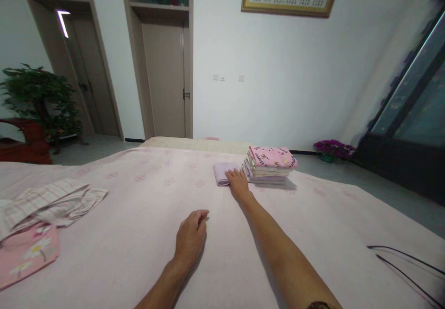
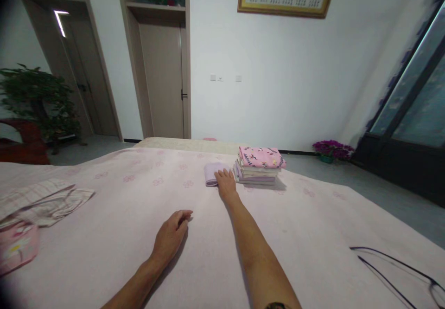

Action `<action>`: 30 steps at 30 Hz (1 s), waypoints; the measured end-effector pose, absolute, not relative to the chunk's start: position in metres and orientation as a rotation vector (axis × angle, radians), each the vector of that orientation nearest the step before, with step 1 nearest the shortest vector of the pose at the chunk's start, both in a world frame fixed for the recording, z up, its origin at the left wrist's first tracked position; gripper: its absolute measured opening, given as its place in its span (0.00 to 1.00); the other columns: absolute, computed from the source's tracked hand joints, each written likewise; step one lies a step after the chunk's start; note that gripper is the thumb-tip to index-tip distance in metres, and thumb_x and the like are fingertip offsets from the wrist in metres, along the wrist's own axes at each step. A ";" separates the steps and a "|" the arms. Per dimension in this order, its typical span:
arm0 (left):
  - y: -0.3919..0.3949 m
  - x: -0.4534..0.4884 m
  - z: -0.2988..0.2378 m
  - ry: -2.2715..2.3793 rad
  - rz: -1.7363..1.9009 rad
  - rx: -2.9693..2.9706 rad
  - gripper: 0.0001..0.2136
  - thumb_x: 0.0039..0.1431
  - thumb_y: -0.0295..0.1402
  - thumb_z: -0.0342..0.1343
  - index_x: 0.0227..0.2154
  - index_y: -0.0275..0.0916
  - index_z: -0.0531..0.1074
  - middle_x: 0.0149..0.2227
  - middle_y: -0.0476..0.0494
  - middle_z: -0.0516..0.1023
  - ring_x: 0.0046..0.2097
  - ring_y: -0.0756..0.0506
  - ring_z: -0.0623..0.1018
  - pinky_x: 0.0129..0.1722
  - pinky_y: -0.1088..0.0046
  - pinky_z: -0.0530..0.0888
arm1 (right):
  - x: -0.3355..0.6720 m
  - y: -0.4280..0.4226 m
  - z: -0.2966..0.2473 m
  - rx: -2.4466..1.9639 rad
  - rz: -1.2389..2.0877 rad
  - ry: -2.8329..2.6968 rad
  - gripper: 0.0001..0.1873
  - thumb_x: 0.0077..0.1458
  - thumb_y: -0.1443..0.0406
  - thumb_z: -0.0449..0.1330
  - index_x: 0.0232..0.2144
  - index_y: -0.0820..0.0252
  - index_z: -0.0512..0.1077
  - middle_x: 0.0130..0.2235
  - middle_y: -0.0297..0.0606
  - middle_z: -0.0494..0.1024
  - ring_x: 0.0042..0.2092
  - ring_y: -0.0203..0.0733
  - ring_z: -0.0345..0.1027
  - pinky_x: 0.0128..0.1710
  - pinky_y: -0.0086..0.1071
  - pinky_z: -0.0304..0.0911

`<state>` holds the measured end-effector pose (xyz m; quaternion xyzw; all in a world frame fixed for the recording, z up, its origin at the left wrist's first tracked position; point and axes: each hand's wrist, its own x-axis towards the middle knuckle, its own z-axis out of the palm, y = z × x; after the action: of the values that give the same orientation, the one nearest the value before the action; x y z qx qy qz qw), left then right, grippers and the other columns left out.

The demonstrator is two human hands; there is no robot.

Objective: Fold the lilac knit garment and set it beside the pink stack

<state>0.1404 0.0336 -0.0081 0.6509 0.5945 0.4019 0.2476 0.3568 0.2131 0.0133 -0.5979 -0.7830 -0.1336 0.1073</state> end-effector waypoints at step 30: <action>0.036 0.143 -0.005 1.626 1.023 1.872 0.14 0.61 0.25 0.48 0.41 0.42 0.78 0.45 0.47 0.81 0.48 0.46 0.78 0.50 0.70 0.69 | 0.358 0.213 0.003 -1.555 -0.539 -2.532 0.30 0.64 0.67 0.49 0.67 0.53 0.56 0.68 0.44 0.59 0.70 0.51 0.44 0.67 0.54 0.34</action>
<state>0.1426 0.0356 -0.0051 0.6796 0.5903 0.3713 0.2275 0.3578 0.2134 0.0026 -0.5141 -0.8368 -0.1781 0.0608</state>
